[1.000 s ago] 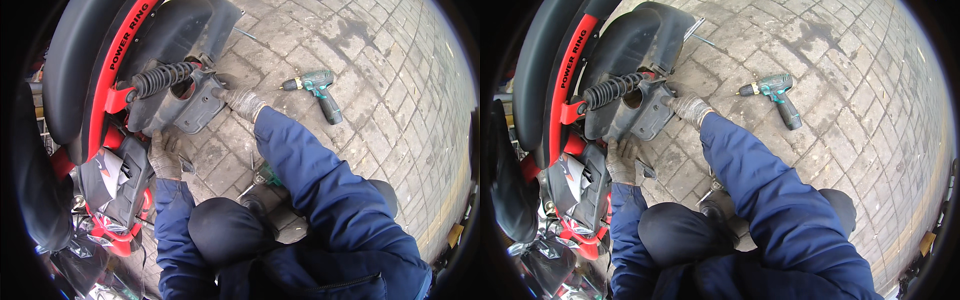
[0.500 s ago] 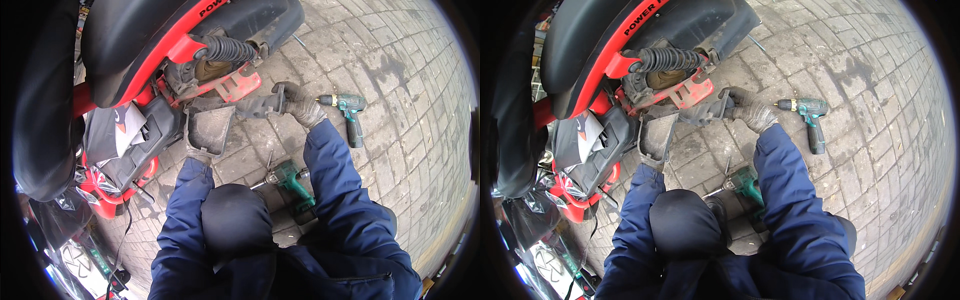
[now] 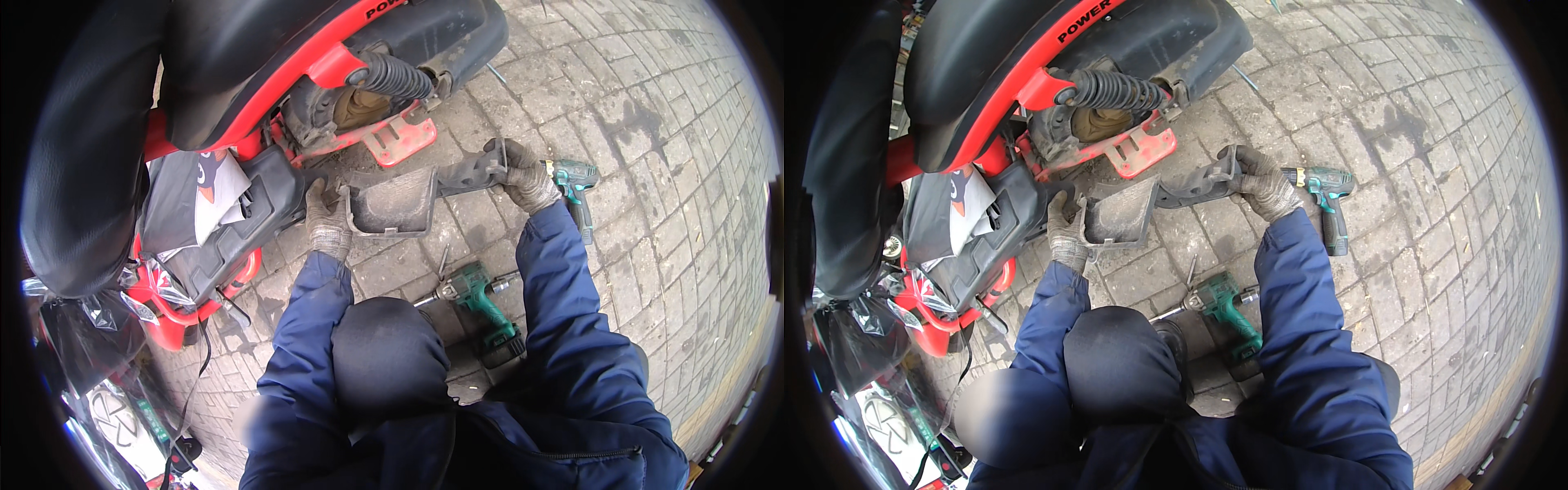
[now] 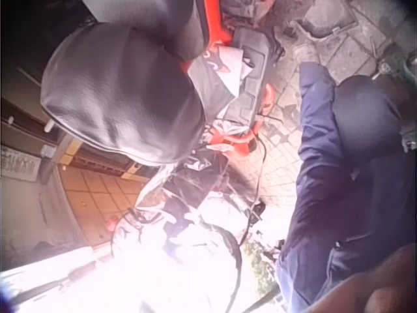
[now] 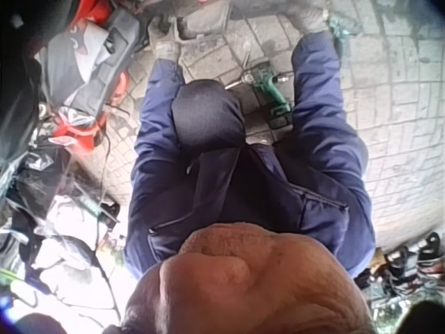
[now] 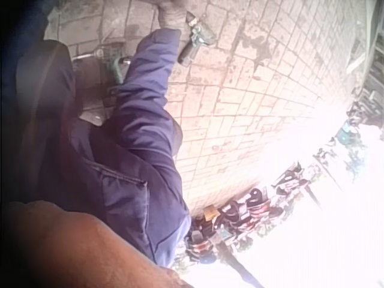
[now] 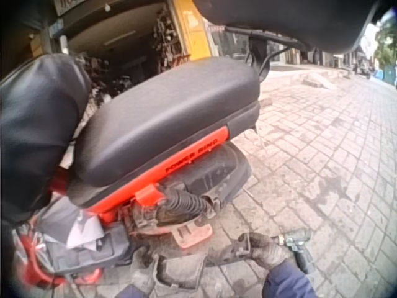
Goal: The person kneels beside a red scooter and uses a cordless impact wrench to remove bolts from the rear wheel area. They then remove a black plastic cover and place it on the ground.
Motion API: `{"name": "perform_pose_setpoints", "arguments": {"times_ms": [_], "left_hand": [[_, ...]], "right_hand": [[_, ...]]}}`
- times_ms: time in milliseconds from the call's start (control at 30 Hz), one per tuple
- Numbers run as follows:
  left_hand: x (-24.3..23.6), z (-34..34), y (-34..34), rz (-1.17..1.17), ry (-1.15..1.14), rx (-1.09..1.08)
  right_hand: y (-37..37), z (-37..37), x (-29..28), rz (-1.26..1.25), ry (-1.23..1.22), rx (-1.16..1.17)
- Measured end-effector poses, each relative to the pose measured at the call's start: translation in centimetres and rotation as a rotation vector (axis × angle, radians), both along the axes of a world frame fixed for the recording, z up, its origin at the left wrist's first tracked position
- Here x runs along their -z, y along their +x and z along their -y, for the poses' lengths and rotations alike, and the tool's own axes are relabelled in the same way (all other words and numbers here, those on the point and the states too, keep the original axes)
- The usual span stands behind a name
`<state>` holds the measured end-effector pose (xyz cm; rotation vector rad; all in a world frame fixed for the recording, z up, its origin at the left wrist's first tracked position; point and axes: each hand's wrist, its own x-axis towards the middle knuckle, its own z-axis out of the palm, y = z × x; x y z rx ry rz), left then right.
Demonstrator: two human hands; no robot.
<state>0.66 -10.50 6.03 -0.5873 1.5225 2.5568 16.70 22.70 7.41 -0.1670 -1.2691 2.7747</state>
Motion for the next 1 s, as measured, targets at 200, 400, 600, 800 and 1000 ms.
{"name": "perform_pose_setpoints", "arguments": {"times_ms": [200, 400, 600, 800, 1000], "left_hand": [[-1.5, -0.9, -1.6, -0.401, -1.508, 0.518], [-3.5, -5.6, -4.0, -0.337, -1.363, 0.604], [-6.1, -7.9, -2.1, -0.319, -1.655, 0.417], [-5.8, -6.0, -2.4, -0.278, -1.485, 0.269], [-3.4, -5.0, -3.5, -0.055, -1.529, 0.199]], "right_hand": [[1.0, -1.2, -0.7, -0.070, -0.050, 0.094], [2.1, -2.3, -1.1, -0.102, -0.132, 0.071], [3.2, -3.3, -1.5, -0.093, -0.088, 0.133], [2.5, -3.0, -0.8, -0.088, -0.147, 0.098], [2.1, -2.2, -0.4, -0.051, -0.139, 0.129]]}}
